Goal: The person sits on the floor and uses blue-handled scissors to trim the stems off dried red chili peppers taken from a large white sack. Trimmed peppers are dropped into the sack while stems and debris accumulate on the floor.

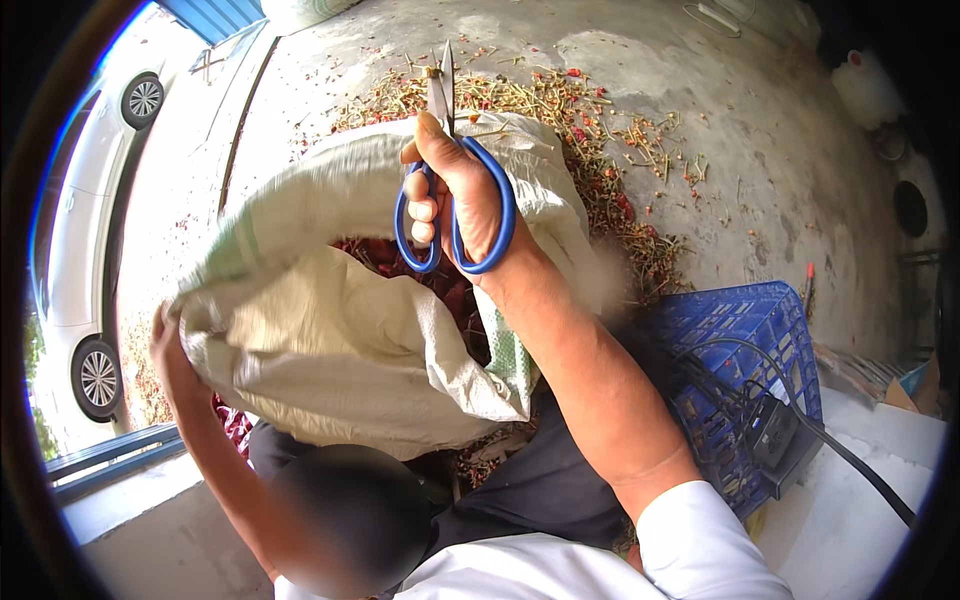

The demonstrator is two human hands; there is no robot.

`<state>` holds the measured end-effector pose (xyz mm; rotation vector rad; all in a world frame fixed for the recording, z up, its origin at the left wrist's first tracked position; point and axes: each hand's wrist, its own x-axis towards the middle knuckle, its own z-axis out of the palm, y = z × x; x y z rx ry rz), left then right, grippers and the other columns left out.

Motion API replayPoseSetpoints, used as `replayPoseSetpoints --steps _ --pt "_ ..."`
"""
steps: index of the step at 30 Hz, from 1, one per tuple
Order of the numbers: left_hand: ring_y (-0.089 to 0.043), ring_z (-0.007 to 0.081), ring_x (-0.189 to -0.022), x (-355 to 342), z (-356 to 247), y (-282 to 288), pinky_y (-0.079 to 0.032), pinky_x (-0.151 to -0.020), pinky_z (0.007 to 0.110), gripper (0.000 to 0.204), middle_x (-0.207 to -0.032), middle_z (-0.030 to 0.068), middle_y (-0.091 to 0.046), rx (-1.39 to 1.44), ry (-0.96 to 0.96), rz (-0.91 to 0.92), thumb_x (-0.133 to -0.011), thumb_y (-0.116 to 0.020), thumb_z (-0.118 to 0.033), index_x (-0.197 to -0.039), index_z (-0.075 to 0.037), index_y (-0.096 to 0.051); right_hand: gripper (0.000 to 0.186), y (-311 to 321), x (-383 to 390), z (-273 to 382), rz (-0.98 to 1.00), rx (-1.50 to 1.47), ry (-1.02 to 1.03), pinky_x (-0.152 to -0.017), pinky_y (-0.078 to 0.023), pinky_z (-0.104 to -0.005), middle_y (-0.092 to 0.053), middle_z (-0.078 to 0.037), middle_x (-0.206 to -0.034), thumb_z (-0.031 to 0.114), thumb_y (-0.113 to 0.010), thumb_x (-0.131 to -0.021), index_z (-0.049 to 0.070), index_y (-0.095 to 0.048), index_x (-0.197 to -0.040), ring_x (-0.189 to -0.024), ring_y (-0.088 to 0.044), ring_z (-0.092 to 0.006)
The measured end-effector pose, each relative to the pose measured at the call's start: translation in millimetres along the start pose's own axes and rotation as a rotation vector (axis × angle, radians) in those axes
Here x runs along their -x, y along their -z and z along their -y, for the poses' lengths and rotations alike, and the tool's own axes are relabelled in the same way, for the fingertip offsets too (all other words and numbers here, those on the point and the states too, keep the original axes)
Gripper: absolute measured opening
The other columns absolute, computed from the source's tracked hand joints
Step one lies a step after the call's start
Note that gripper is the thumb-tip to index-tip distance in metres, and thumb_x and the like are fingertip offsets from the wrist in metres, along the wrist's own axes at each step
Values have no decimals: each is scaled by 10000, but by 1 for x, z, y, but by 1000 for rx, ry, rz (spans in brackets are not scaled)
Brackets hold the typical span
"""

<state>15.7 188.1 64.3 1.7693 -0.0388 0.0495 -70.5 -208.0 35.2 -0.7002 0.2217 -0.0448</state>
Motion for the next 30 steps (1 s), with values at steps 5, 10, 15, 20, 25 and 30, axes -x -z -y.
replayPoseSetpoints --steps 5,10,15,20,25,30 --pt "-605 371 -1119 61 9 -30 -503 -904 423 408 -1272 171 -595 -1533 -405 -342 -786 -626 -59 -1194 -35 -627 489 -2 1 -5 -1 -24 -34 -464 -393 -221 -526 24 -676 549 -687 -875 85 -551 -948 -533 -468 -64" --pt "-602 362 -1107 103 -9 -173 -497 -942 431 345 -1226 188 -601 -1028 -868 388 -804 -703 -194 -1100 -25 -649 500 2 1 -9 -20 171 -88 -444 -395 -212 -488 20 -678 532 -701 -872 60 -556 -946 -514 -463 -55" --pt "-701 280 -848 117 51 -173 -539 -747 435 234 -875 117 -723 -1461 -232 1501 -853 -606 -272 -932 -99 -742 470 -10 3 -9 -11 253 -89 -454 -403 -221 -494 9 -680 512 -700 -879 60 -570 -904 -528 -471 -57" --pt "-695 342 -943 149 98 -131 -535 -855 450 297 -985 162 -728 -1727 76 1676 -840 -591 -277 -1018 -97 -746 449 -3 -1 -8 -22 164 -89 -456 -401 -234 -499 7 -686 491 -701 -886 66 -555 -900 -530 -470 -64" --pt "-680 240 -711 93 80 -150 -539 -689 399 259 -848 137 -716 -874 200 1408 -891 -643 -278 -928 -29 -699 458 -5 0 -16 9 184 -111 -416 -391 -232 -506 5 -660 492 -703 -883 60 -553 -884 -489 -468 -71" --pt "-599 188 -896 -31 95 -194 -498 -737 353 598 -1038 97 -660 -630 348 739 -865 -683 -461 -1269 -32 -577 490 -1 1 -22 -10 411 -110 -404 -408 -222 -548 -36 -670 503 -725 -860 42 -561 -863 -475 -502 -89"
